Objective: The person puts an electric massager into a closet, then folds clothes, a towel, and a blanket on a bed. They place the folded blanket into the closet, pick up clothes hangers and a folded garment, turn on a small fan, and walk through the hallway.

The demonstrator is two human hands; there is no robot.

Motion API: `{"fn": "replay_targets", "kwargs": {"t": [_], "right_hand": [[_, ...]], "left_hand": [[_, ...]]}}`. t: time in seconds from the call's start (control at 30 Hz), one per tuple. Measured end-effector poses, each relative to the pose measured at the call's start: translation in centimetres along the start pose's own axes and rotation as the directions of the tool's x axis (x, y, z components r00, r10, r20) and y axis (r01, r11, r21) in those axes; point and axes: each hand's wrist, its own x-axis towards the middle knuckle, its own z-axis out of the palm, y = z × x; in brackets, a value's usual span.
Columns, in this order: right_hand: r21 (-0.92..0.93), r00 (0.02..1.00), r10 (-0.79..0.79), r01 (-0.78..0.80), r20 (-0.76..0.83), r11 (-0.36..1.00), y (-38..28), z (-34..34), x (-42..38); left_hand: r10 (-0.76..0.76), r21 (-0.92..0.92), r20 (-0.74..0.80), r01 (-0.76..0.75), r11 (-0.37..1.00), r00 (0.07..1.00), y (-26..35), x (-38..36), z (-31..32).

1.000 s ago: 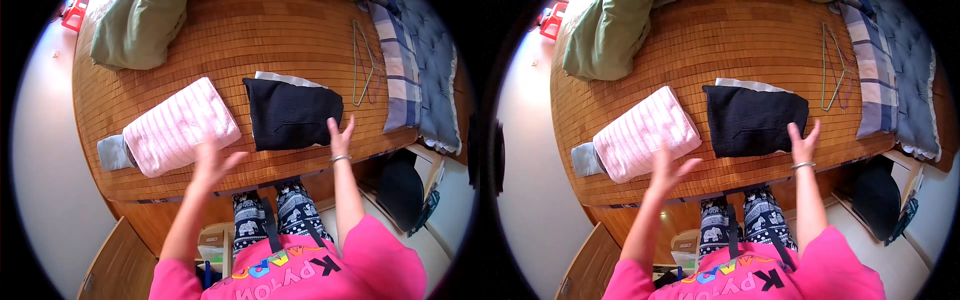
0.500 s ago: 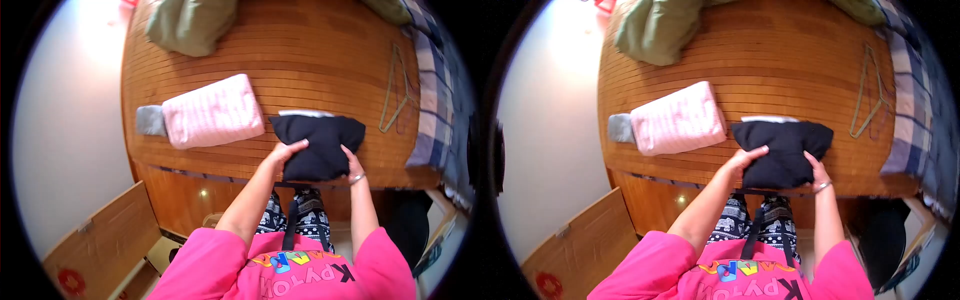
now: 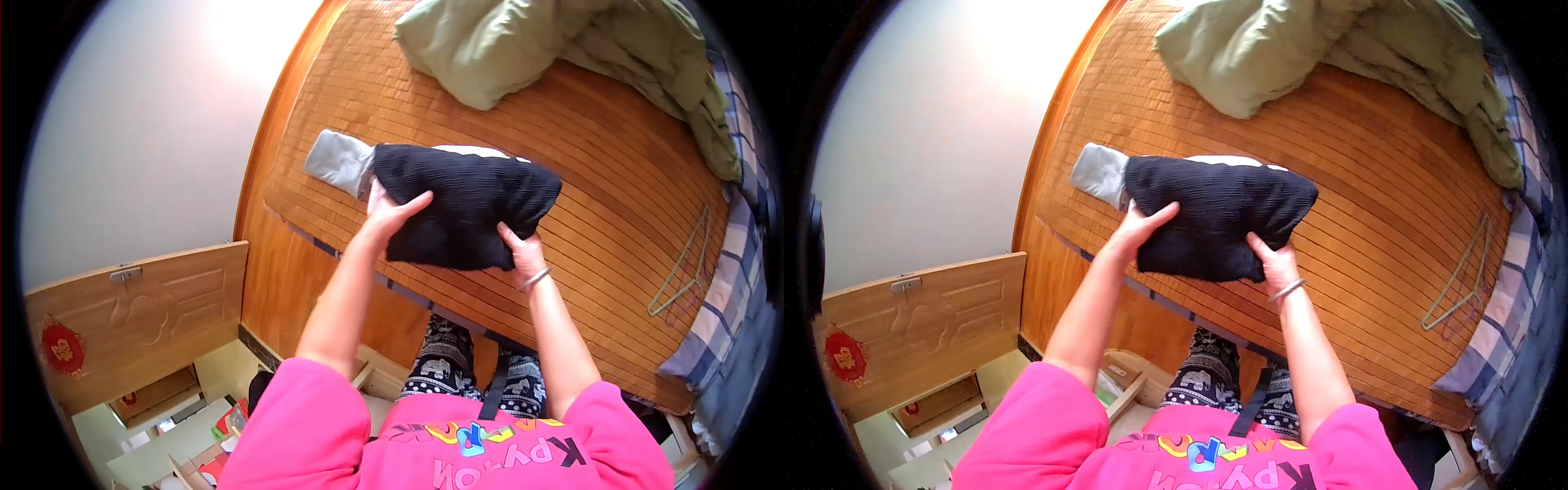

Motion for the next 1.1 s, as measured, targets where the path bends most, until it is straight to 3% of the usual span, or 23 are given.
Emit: {"fn": "replay_targets", "kwargs": {"t": [0.07, 0.17, 0.2, 0.23, 0.3, 0.33, 0.37, 0.4, 0.43, 0.5, 0.53, 0.57, 0.63, 0.67, 0.73, 0.77, 0.83, 0.87, 0.9, 0.93, 1.0, 1.07, 1.1], "right_hand": [[-0.350, 0.980, 0.062, -0.126, -0.188, 0.928, 4.1, -1.6, 3.4], [-0.268, 0.965, -0.054, -0.018, -0.258, 0.963, 7.4, -2.4, 5.0], [-0.274, 0.960, -0.061, -0.017, -0.272, 0.962, 7.8, -2.6, 4.7], [-0.349, 0.964, -0.024, -0.072, -0.264, 0.934, 7.2, -2.9, 4.2], [-0.368, 0.967, 0.008, -0.104, -0.253, 0.924, 6.4, -3.3, 4.3], [-0.311, 0.965, 0.032, -0.115, -0.260, 0.943, 6.8, -3.7, 4.0], [-0.331, 0.958, 0.103, -0.192, -0.269, 0.924, 6.1, -3.4, 3.6], [-0.340, 0.958, 0.098, -0.191, -0.270, 0.921, 5.7, -2.9, 3.6], [-0.330, 0.960, 0.006, -0.102, -0.280, 0.938, 5.2, -1.9, 3.1], [-0.465, 0.936, -0.192, 0.035, -0.295, 0.885, 2.6, 0.9, 1.7], [-0.782, 0.819, -0.530, 0.178, -0.220, 0.598, 2.5, 1.4, 1.3], [-0.961, 0.738, -0.671, 0.121, -0.081, 0.249, 0.4, 4.4, 0.1], [-0.920, 0.720, -0.575, 0.270, 0.388, -0.282, -2.3, 9.0, -0.4], [-0.879, 0.773, -0.440, 0.317, 0.457, -0.357, -2.5, 11.2, -0.1], [-0.779, 0.796, -0.251, 0.383, 0.551, -0.495, -1.7, 12.6, 2.9], [-0.787, 0.856, -0.162, 0.355, 0.490, -0.504, -1.1, 11.8, 5.4], [-0.854, 0.907, -0.150, 0.302, 0.395, -0.424, -0.6, 11.1, 9.0], [-0.875, 0.924, -0.143, 0.273, 0.354, -0.401, -0.8, 11.3, 9.6], [-0.877, 0.926, -0.146, 0.266, 0.348, -0.401, -0.8, 11.4, 9.3], [-0.877, 0.904, -0.217, 0.261, 0.368, -0.403, -0.9, 11.2, 9.0], [-0.909, 0.856, -0.381, 0.211, 0.349, -0.359, -2.4, 10.2, 7.3], [-0.951, 0.762, -0.621, 0.298, 0.186, 0.081, -3.0, 6.1, 5.9], [-0.891, 0.821, -0.570, 0.244, -0.020, 0.383, -1.5, 3.1, 5.1]], "left_hand": [[0.218, 0.257, -0.227, -0.158, 0.953, 0.949, 0.2, 1.2, 1.4], [0.313, 0.498, -0.232, -0.165, 0.852, 0.921, -3.0, 3.8, 0.2], [0.357, 0.448, -0.195, -0.241, 0.861, 0.913, -3.2, 4.2, -1.0], [0.068, 0.042, -0.235, -0.059, 0.997, 0.970, -6.5, 6.0, -3.1], [-0.084, -0.231, -0.500, -0.039, 0.972, 0.862, -10.3, 9.0, -7.9], [0.056, -0.039, -0.768, -0.134, 0.990, 0.637, -11.2, 9.0, -10.0], [-0.092, -0.083, -0.831, 0.042, 0.996, 0.548, -12.3, 9.8, -12.1], [-0.219, -0.141, -0.875, 0.205, 0.969, 0.432, -13.2, 11.2, -13.4], [-0.229, -0.149, -0.870, 0.209, 0.966, 0.437, -13.1, 12.5, -13.8], [-0.586, -0.449, -0.720, 0.393, 0.802, 0.372, -11.6, 14.5, -14.2], [-0.597, -0.455, -0.711, 0.404, 0.794, 0.372, -11.1, 15.1, -13.9], [-0.557, -0.397, -0.759, 0.438, 0.807, 0.337, -10.5, 15.6, -13.3], [-0.483, -0.272, -0.823, 0.537, 0.798, 0.300, -9.7, 15.6, -13.0], [-0.490, -0.277, -0.816, 0.535, 0.798, 0.308, -10.2, 15.7, -13.5], [-0.377, -0.476, -0.658, 0.029, 0.879, 0.652, -13.0, 15.8, -14.8], [-0.152, -0.413, -0.574, -0.125, 0.902, 0.804, -14.8, 15.0, -15.4], [-0.366, -0.467, -0.687, 0.004, 0.884, 0.628, -13.1, 10.0, -12.1], [-0.336, -0.403, -0.672, 0.056, 0.914, 0.660, -11.9, 7.4, -9.2], [-0.135, -0.103, -0.611, 0.091, 0.991, 0.780, -14.7, 6.0, -7.7], [0.170, 0.223, -0.533, -0.057, 0.973, 0.829, -13.8, 4.5, -6.0], [0.384, 0.466, -0.251, -0.237, 0.853, 0.889, -7.5, 3.8, -4.6], [-0.060, 0.516, -0.152, 0.131, 0.846, 0.987, -5.8, 6.1, -3.9], [-0.098, 0.501, -0.178, 0.176, 0.848, 0.979, -6.8, 7.5, -4.0]]}}
